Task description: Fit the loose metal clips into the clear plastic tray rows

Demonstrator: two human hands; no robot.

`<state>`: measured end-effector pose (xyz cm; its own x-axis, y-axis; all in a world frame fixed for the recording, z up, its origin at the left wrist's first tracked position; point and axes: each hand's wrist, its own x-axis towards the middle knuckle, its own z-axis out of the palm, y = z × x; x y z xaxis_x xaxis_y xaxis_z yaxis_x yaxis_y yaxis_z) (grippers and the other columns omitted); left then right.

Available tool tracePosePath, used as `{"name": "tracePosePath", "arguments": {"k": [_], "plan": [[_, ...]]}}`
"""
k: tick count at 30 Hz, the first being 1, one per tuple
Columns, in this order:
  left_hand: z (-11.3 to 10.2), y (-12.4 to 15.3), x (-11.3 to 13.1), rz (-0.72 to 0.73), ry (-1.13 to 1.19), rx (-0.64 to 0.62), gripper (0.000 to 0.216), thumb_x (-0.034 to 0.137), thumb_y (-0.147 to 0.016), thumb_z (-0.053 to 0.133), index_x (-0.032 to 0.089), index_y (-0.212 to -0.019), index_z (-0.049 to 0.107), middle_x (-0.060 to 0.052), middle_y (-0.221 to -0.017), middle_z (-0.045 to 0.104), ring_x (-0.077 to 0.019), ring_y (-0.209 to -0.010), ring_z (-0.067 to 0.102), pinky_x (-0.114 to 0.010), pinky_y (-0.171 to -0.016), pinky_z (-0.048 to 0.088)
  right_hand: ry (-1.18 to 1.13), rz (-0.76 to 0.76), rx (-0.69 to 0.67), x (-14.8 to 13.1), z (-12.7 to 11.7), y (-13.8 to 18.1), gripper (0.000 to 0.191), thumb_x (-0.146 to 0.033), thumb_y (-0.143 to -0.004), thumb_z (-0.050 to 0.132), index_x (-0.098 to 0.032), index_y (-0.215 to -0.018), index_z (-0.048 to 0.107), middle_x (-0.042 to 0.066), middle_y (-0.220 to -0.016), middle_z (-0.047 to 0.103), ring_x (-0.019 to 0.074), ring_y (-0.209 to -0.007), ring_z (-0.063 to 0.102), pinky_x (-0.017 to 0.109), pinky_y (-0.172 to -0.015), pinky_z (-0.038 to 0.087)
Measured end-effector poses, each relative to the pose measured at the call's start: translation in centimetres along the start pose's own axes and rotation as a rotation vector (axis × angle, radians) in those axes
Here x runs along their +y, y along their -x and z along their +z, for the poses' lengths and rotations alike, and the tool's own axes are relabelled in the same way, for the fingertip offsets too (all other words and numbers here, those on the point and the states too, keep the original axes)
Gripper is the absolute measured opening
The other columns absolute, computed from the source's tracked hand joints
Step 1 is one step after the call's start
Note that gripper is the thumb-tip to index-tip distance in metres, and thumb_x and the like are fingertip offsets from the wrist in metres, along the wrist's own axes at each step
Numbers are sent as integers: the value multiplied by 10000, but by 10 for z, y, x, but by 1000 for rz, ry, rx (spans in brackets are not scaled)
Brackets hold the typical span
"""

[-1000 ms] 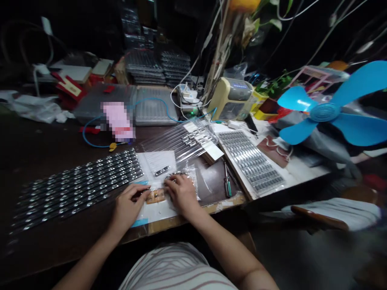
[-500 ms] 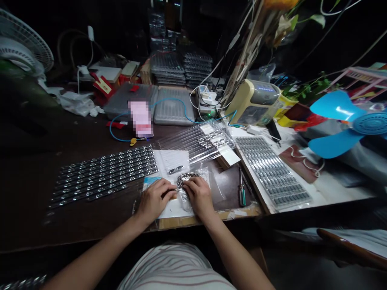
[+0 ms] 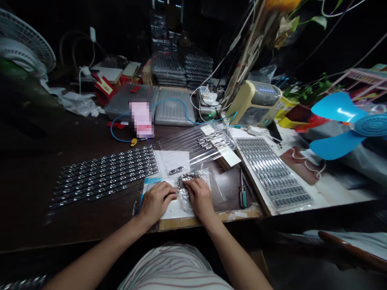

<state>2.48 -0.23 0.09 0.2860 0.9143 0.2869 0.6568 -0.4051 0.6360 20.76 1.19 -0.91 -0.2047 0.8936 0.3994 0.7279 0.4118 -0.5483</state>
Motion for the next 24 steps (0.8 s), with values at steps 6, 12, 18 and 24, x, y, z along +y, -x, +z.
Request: {"name": "tracePosePath", "arguments": {"k": [6, 12, 18, 24], "plan": [[-14, -4, -7, -37, 55, 104, 158, 253, -875, 555, 217, -953, 687, -42, -893, 676, -181, -862, 606, -298, -783, 469, -81, -13, 46, -2, -5, -1, 189, -193, -943, 466, -206, -995, 647, 53, -948, 687, 182, -886, 604, 315, -820, 440], [-58, 4, -47, -163, -341, 272, 141, 359, -822, 614, 264, -830, 717, -39, -913, 678, -242, -880, 562, -366, -780, 404, -74, -21, -93, -25, -4, -4, 44, -245, -849, 654, -230, -812, 671, 1, -797, 694, 159, -796, 603, 275, -739, 408], [-76, 31, -72, -212, -513, 340, 160, 352, -808, 596, 273, -855, 726, -53, -964, 642, -256, -883, 544, -362, -736, 375, -12, -49, -143, -39, 10, -6, 68, -324, -833, 683, -267, -804, 708, -10, -855, 700, 156, -816, 579, 293, -748, 356], [-76, 20, -59, -169, -492, 321, 159, 345, -815, 579, 265, -842, 714, -43, -946, 662, -242, -860, 561, -374, -773, 366, -23, -46, -130, -37, 16, -5, 93, -331, -857, 652, -279, -838, 727, -2, -878, 702, 158, -815, 567, 303, -742, 351]]}}
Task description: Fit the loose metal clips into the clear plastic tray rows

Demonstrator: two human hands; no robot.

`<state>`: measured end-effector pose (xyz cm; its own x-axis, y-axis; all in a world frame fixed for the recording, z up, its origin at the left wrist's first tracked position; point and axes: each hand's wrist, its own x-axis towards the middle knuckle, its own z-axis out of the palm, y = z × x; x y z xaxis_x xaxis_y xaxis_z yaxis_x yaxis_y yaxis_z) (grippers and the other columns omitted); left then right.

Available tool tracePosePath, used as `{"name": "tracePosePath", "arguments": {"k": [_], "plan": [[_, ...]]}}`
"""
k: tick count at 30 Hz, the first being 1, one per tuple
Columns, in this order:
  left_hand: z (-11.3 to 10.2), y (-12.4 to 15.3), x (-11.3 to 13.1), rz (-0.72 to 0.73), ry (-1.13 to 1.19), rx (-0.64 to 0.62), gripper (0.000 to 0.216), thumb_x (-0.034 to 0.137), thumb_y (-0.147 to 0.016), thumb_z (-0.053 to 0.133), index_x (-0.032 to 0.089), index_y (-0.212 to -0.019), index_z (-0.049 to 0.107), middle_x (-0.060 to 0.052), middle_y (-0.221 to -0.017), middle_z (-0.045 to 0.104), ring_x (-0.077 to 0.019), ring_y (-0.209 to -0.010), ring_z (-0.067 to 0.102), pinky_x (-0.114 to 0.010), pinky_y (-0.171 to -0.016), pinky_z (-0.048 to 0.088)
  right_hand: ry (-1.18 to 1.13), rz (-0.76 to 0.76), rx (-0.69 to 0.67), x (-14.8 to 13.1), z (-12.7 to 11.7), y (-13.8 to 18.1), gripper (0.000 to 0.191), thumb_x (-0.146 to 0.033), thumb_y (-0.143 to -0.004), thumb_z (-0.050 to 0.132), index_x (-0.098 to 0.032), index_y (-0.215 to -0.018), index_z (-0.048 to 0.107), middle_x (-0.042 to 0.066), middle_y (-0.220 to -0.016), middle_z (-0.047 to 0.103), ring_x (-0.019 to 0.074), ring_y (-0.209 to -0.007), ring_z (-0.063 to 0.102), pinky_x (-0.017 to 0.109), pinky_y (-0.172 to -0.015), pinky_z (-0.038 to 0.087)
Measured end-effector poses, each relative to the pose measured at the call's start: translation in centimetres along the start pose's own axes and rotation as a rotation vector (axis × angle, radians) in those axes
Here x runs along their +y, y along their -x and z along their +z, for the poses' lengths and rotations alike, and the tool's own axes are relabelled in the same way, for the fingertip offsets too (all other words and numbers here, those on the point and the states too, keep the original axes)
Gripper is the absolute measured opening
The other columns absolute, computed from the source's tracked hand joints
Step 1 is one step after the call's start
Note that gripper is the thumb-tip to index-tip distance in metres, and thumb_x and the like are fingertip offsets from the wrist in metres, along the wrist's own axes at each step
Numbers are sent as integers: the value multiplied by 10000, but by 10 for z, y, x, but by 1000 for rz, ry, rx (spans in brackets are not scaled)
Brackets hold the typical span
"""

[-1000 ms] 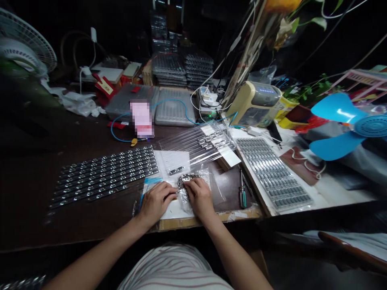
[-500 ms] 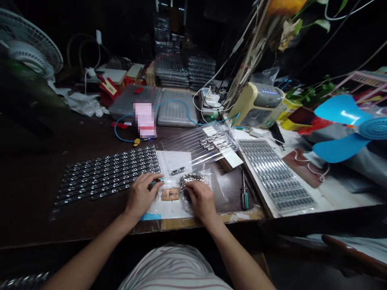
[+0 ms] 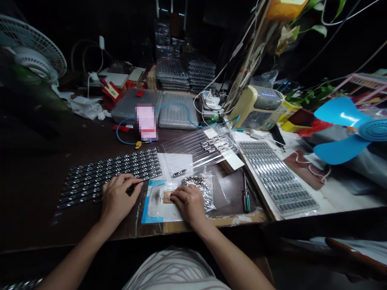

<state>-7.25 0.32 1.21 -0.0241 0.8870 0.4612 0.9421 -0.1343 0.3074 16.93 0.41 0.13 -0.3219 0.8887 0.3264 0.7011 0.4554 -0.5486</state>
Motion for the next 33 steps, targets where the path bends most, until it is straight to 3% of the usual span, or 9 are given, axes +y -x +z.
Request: {"name": "tracePosePath", "arguments": {"k": [5, 9, 12, 15, 18, 21, 26, 30, 33], "plan": [[25, -40, 54, 208, 161, -170, 147, 322, -846, 565, 248, -851, 692, -35, -905, 709, -223, -860, 602, -386, -830, 354, 2, -8, 8, 1, 3, 0, 84, -335, -844, 668, -279, -849, 730, -1, -864, 700, 159, -822, 566, 308, -751, 353], [49, -58, 82, 248, 171, -209, 115, 313, -812, 606, 217, -791, 664, -56, -807, 714, -232, -787, 614, -394, -821, 366, 61, -14, -13, -1, 6, 1, 76, -359, -831, 679, -305, -842, 731, -7, -858, 684, 158, -825, 555, 308, -738, 348], [53, -59, 82, 240, 212, -210, 116, 287, -821, 576, 213, -767, 646, -46, -766, 707, -226, -750, 625, -396, -830, 386, 87, -11, -6, -2, 3, 1, 94, -379, -826, 682, -305, -864, 725, -4, -892, 669, 161, -842, 550, 310, -742, 354], [44, -54, 69, 177, 299, -200, 143, 305, -840, 537, 217, -804, 644, -41, -795, 711, -225, -760, 637, -387, -817, 427, 128, 5, 31, 2, -7, 1, 187, -337, -850, 655, -291, -1030, 683, 23, -996, 658, 184, -901, 546, 323, -769, 379], [30, -45, 53, 43, 439, -255, 230, 353, -863, 500, 223, -983, 647, -41, -877, 710, -203, -751, 653, -327, -710, 488, 237, 41, 23, 12, -23, 4, 331, -275, -832, 671, -271, -1158, 616, 54, -1133, 631, 225, -961, 532, 354, -784, 402], [21, -32, 42, -53, 616, -353, 330, 380, -894, 444, 214, -1110, 629, -57, -971, 690, -159, -668, 653, -278, -618, 519, 314, 40, -42, 21, -32, 10, 408, -278, -776, 730, -257, -1164, 603, 69, -1163, 616, 254, -981, 524, 367, -781, 418], [15, -9, 43, -106, 680, -376, 263, 401, -839, 542, 214, -943, 695, -54, -965, 692, -168, -724, 652, -255, -592, 530, 278, 42, -38, 24, -26, 12, 56, -214, -852, 644, -227, -902, 664, 44, -897, 638, 195, -827, 533, 307, -715, 408], [19, 6, 53, -163, 645, -364, 202, 345, -805, 600, 213, -920, 698, -28, -845, 712, -159, -669, 645, -254, -591, 529, 203, 36, 42, 26, -18, 7, 75, -222, -879, 614, -224, -846, 682, 38, -858, 638, 177, -806, 532, 289, -713, 396], [25, 12, 60, -119, 639, -354, 151, 308, -813, 606, 214, -874, 707, -35, -876, 705, -173, -772, 656, -250, -621, 531, 129, 30, 111, 29, -15, 6, 83, -242, -873, 628, -246, -881, 710, 33, -866, 646, 171, -824, 538, 280, -729, 406]]}}
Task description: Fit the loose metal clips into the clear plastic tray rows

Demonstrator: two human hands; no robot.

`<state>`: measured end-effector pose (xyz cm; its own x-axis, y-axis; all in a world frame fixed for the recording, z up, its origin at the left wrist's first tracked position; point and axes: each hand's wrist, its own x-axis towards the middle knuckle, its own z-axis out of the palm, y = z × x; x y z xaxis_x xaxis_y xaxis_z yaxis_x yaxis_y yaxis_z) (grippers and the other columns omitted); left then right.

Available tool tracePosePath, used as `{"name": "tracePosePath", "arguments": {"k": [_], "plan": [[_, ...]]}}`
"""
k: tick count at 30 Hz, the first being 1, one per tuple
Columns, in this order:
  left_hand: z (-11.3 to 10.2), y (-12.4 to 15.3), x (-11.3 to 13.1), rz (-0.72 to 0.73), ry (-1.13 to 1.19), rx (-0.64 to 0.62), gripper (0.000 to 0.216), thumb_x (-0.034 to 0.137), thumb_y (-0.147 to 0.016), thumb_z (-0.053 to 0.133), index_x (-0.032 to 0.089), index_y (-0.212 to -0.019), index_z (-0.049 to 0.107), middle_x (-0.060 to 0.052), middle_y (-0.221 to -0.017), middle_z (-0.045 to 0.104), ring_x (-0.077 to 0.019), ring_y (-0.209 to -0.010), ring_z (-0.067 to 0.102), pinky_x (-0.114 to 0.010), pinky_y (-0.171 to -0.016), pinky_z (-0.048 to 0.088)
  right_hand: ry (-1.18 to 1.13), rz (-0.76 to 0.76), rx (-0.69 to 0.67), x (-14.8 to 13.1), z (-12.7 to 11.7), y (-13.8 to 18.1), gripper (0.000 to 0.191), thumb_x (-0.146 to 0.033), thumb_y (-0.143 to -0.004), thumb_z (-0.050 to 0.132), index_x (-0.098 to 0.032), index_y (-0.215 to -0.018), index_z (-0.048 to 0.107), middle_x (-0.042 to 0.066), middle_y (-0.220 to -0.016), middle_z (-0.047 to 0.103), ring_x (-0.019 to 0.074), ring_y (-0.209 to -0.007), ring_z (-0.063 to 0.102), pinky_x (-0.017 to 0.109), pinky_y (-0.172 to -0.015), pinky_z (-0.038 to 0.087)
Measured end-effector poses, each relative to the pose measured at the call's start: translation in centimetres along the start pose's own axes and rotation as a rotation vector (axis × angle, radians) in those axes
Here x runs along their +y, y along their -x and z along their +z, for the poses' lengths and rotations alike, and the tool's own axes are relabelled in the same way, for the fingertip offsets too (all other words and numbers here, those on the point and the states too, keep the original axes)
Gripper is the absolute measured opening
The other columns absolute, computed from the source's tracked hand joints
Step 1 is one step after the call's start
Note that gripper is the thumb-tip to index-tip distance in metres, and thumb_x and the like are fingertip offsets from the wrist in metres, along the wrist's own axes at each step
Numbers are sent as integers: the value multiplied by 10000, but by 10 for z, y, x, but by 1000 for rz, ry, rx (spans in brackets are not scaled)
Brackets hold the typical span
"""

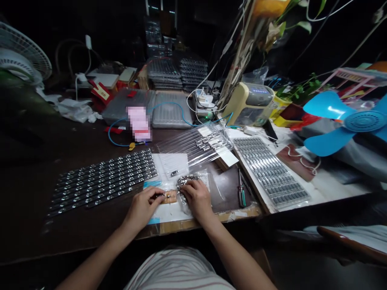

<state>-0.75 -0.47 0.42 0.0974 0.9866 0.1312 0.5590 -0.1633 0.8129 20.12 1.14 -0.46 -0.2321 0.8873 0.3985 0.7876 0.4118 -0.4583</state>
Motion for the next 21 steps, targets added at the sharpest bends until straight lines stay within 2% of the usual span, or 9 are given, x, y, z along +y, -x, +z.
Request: {"name": "tracePosePath", "arguments": {"k": [4, 7, 14, 21], "plan": [[9, 2, 1, 65, -31, 13, 135, 295, -832, 608, 224, -882, 711, -32, -901, 691, -156, -756, 632, -229, -576, 498, -62, 16, 62, 4, 0, 2, 126, -238, -885, 607, -251, -926, 725, 36, -800, 645, 168, -778, 547, 270, -695, 425], [13, 4, 0, 90, -47, 23, 136, 298, -840, 608, 219, -886, 709, -32, -886, 685, -150, -741, 618, -224, -557, 477, -136, 14, 85, 5, 0, 4, 162, -215, -910, 559, -230, -982, 704, 44, -846, 674, 176, -813, 573, 281, -732, 451], [16, 5, -2, 165, -158, 42, 112, 266, -846, 610, 215, -883, 703, -34, -847, 668, -177, -805, 612, -283, -709, 478, -162, 24, 72, 5, 1, 5, 142, -251, -911, 561, -218, -914, 699, 41, -822, 694, 184, -792, 598, 298, -734, 464], [16, 5, 1, 201, -211, 37, 114, 253, -853, 595, 204, -871, 696, -41, -835, 657, -188, -808, 607, -302, -723, 468, -226, 18, 68, 5, 0, 5, 253, -179, -945, 452, -207, -1101, 649, 58, -947, 699, 189, -877, 602, 316, -796, 475]]}}
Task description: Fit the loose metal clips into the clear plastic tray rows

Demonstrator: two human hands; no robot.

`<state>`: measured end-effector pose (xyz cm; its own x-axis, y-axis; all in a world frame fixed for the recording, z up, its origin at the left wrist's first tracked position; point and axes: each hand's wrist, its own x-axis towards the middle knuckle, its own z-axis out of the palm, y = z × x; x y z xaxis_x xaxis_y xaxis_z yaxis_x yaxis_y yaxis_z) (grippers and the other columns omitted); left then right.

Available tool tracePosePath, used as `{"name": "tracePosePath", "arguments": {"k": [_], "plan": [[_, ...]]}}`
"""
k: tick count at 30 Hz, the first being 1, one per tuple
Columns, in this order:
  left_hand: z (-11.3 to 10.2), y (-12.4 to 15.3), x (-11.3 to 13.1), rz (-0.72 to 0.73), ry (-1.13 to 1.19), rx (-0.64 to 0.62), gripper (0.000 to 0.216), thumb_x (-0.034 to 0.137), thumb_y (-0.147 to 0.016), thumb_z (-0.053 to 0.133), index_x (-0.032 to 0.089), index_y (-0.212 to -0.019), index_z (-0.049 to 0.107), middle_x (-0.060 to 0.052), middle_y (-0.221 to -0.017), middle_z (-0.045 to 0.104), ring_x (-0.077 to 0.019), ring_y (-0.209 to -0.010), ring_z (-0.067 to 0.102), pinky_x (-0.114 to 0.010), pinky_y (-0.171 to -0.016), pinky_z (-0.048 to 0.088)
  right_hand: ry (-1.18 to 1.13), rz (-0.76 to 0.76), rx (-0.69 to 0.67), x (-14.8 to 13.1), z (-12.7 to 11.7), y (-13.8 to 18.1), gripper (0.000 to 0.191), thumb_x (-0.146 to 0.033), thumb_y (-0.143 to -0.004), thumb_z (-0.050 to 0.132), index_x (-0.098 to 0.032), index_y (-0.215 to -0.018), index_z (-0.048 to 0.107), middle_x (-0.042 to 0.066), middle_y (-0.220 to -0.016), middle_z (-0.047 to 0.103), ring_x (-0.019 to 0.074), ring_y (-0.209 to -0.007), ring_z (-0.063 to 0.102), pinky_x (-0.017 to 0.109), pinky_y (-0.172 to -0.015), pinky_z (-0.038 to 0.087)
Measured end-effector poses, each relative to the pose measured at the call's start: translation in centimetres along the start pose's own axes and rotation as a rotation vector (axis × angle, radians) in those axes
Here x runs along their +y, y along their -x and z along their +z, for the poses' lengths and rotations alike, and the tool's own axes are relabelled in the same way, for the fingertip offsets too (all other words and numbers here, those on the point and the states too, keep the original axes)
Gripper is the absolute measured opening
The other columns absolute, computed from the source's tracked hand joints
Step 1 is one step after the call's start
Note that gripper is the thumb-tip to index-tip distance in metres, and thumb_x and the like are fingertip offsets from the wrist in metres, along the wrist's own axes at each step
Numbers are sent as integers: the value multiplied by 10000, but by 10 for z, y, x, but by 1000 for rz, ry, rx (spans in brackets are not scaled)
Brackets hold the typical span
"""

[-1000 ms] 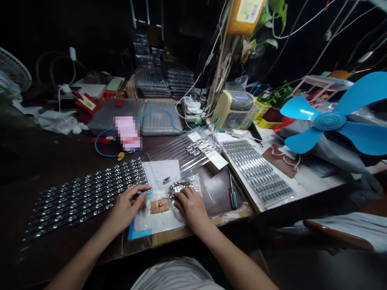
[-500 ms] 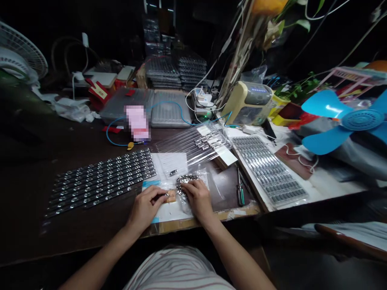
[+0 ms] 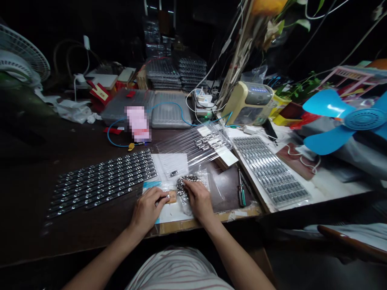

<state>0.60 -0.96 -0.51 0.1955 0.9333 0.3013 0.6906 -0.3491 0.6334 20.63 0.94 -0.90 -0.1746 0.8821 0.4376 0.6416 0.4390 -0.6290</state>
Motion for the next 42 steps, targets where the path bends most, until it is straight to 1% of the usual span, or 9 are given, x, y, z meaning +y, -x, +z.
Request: {"name": "tracePosePath", "arguments": {"k": [4, 9, 12, 15, 21, 24, 28, 33, 42], "plan": [[-2, -1, -1, -43, 104, 41, 120, 260, -853, 589, 205, -856, 695, -34, -843, 666, -177, -802, 619, -284, -699, 479, 64, 1, -15, -3, -5, -2, 239, -163, -937, 459, -211, -1072, 651, 54, -948, 693, 193, -883, 594, 329, -804, 460], [-3, -2, -5, -141, 201, 178, 124, 279, -834, 603, 197, -831, 696, -37, -867, 682, -171, -811, 638, -260, -659, 499, 365, -15, -175, -9, -12, -7, 268, -294, -818, 690, -252, -1080, 650, 65, -998, 667, 247, -915, 545, 363, -756, 409], [-4, -2, -6, -150, 208, 189, 122, 282, -826, 610, 202, -832, 701, -35, -860, 682, -170, -813, 641, -256, -650, 505, 412, -9, -216, -8, -10, -8, 110, -269, -842, 667, -244, -948, 678, 46, -876, 665, 217, -841, 543, 333, -717, 386], [-5, -1, -5, -146, 220, 184, 120, 277, -826, 608, 202, -834, 702, -35, -857, 685, -169, -812, 643, -248, -632, 509, 384, 7, -182, -5, -7, -8, 73, -258, -868, 635, -235, -823, 688, 33, -816, 655, 193, -800, 538, 317, -709, 378], [-6, 0, -5, -139, 229, 187, 118, 275, -825, 612, 201, -841, 702, -41, -864, 685, -170, -814, 645, -240, -608, 511, 242, 31, -99, 1, -12, -12, 127, -244, -881, 606, -256, -928, 724, 47, -842, 667, 196, -811, 557, 309, -704, 428], [-6, 0, -5, -138, 234, 187, 114, 271, -822, 615, 198, -827, 702, -40, -854, 684, -171, -814, 646, -240, -609, 511, 115, 55, -106, -4, -12, -14, 168, -197, -889, 575, -234, -992, 703, 47, -887, 692, 185, -836, 598, 297, -751, 456], [-7, -1, -3, -142, 240, 182, 114, 270, -821, 618, 196, -838, 703, -39, -854, 682, -170, -815, 643, -240, -617, 514, -4, 50, -175, -22, 1, -17, 14, -228, -824, 682, -234, -824, 695, -7, -785, 702, 145, -764, 620, 250, -724, 446], [-9, 0, -3, -146, 247, 190, 113, 265, -818, 625, 193, -850, 706, -43, -853, 680, -174, -819, 646, -246, -618, 519, 82, -48, -215, -36, 18, -17, 100, -322, -802, 714, -244, -744, 690, -16, -841, 714, 149, -769, 585, 285, -720, 389], [-9, -1, -2, -150, 240, 175, 121, 272, -824, 616, 193, -853, 702, -45, -859, 680, -173, -823, 644, -240, -616, 516, 181, -103, -221, -39, 22, -13, 62, -349, -820, 695, -309, -854, 728, -24, -909, 696, 158, -810, 553, 318, -727, 358]]}}
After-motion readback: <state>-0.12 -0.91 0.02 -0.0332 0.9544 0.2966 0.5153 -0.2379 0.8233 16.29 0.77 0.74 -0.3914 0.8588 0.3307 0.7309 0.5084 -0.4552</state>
